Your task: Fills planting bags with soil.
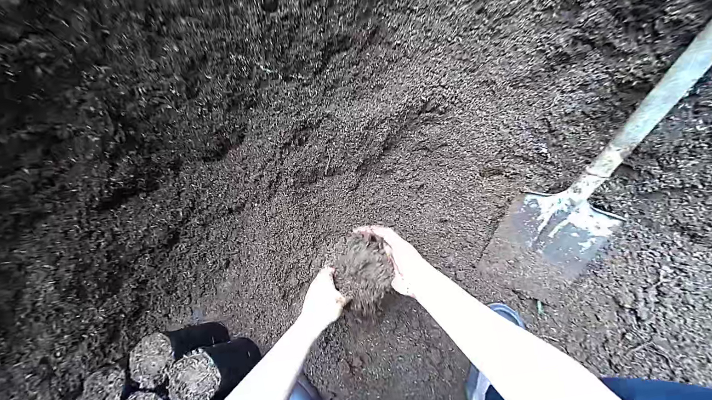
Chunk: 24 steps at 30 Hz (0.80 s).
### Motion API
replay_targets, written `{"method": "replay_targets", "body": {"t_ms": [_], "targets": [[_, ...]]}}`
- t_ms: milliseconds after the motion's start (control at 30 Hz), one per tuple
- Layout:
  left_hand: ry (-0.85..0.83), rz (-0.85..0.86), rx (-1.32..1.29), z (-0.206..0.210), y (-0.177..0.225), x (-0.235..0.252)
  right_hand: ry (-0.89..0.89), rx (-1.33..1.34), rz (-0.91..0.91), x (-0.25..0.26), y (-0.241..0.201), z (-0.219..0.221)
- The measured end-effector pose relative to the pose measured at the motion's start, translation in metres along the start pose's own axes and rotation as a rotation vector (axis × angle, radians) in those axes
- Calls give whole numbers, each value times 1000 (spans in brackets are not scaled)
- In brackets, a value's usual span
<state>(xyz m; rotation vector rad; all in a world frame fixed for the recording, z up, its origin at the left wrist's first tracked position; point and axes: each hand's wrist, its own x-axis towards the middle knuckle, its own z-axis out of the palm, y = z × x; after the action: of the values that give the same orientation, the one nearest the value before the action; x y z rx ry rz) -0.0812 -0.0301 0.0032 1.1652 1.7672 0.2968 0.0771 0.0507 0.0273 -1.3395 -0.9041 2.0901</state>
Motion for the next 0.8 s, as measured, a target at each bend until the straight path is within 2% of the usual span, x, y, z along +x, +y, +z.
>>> {"method": "replay_targets", "body": {"t_ms": [67,133,200,233,300,400,500,600,633,700,767,800], "targets": [[-7,9,-1,2,0,-4,-84,-335,-96,-1,7,4],[24,37,-30,5,-4,-6,-149,-780,-183,3,18,11],[53,44,-57,7,-6,-7,-192,-1182,-188,1,21,22],[66,44,-59,9,-6,-7,-205,-1298,-167,-2,19,28],[84,31,-48,12,-4,-10,-181,-1375,-119,-14,8,38],[123,9,-47,11,1,-11,-102,-1397,-211,-23,6,42],[129,35,-23,21,3,-16,-157,-1519,-198,-13,32,31],[193,76,-56,21,4,-23,-262,-1437,-169,1,8,12],[254,53,-94,20,3,-25,-235,-1357,-198,5,-3,2],[355,-119,-84,19,0,-26,-90,-1292,-205,15,-11,-17],[261,-317,13,21,-4,-22,-74,-1374,-66,29,2,-31],[175,-347,57,24,-8,-17,-122,-1443,5,33,11,-33]]}}
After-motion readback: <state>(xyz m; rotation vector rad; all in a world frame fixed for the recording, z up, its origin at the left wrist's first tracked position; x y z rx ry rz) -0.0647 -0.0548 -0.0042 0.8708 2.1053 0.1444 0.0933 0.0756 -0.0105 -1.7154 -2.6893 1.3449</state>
